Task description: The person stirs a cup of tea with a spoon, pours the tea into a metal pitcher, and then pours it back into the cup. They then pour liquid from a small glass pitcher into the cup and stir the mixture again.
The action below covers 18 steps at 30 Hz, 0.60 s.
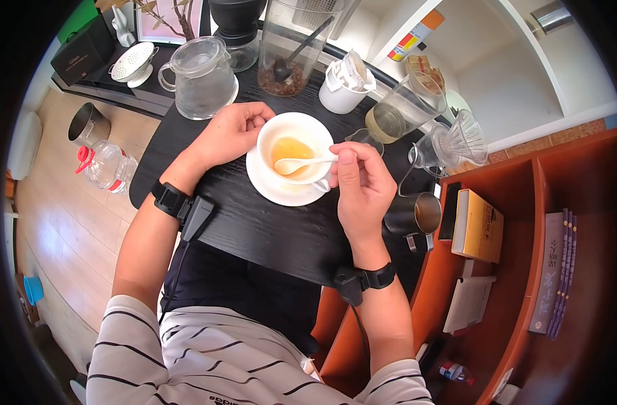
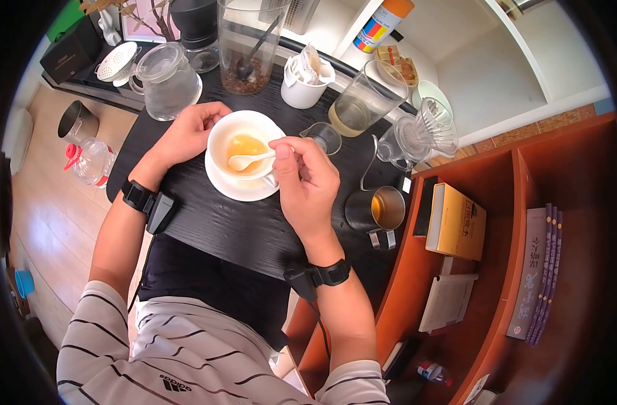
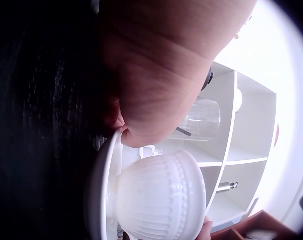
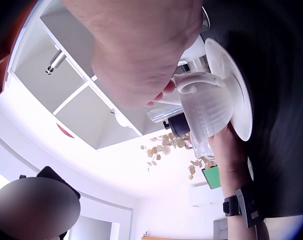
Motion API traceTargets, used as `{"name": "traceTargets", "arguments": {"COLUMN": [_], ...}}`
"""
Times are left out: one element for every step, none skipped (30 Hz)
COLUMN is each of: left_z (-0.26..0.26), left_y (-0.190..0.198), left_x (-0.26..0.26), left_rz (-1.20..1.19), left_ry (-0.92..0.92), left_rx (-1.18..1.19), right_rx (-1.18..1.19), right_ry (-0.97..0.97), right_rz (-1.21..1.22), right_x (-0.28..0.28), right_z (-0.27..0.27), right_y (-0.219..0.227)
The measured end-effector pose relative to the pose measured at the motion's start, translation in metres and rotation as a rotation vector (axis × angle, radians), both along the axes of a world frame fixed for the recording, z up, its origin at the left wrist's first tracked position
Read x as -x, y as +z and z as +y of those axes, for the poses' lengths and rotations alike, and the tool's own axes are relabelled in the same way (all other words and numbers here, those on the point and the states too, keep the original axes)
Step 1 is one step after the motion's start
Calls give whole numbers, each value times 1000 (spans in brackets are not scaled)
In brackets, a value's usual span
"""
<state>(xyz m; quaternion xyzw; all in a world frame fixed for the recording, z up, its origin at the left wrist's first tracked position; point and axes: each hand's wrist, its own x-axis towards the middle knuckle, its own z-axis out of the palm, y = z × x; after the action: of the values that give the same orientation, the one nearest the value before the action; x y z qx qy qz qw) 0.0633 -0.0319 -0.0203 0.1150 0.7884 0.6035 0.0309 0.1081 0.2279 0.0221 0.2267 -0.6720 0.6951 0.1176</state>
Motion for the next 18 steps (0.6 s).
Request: {"name": "traceTargets", "arguments": {"left_z": [0, -2, -3, -3, -3, -3, -3, -3, -2, -2, -2, -2, -2, -3, -3, -3, -3, -3], "left_y": [1, 3, 5, 4, 4, 3, 3, 3, 3, 3, 3, 4, 3, 3, 3, 2, 2, 2], "left_x": [0, 0, 0, 0, 0, 1, 1, 1, 1, 1, 0, 0, 0, 0, 0, 0, 1, 1], "left_rz": [0, -19, -38, -38, -36, -33, -33, -32, -32, -31, -34, -36, -36, -38, -39, -39, -36, -34], "left_ry": [-1, -10, -20, -20, -25, -30, -30, -28, -27, -27, -22, -17, -17, -18, -19, -18, -22, -26], "left_rx": [-1, 40, 80, 80, 63, 46, 46, 50, 54, 54, 61, 69, 70, 68, 66, 66, 61, 57], "right_rx": [-1, -23, -45, -45, -65, -85, -85, -102, -118, -118, -98, -77, -77, -45, -14, -14, -33, -52], "right_ry": [-1, -34, -67, -67, -99, -130, -130, -126, -122, -123, -90, -57, -57, -53, -49, -49, -64, -80], "right_rz": [0, 29, 58, 58, 92, 126, 126, 131, 136, 136, 92, 47, 48, 39, 31, 32, 44, 57], "right_x": [1, 2, 3, 4, 4, 5, 6, 6, 7, 6, 4, 3, 2, 1, 0, 1, 1, 2], "right_z": [0, 0, 0, 0, -1, -1, -1, 0, 0, 0, 1, 1, 1, 0, 0, 0, 0, 0], "right_y": [-1, -2, -2, -1, -1, 0, -2, -4, -5, -5, -5, -5, -3, -2, -1, -1, -3, -3]}}
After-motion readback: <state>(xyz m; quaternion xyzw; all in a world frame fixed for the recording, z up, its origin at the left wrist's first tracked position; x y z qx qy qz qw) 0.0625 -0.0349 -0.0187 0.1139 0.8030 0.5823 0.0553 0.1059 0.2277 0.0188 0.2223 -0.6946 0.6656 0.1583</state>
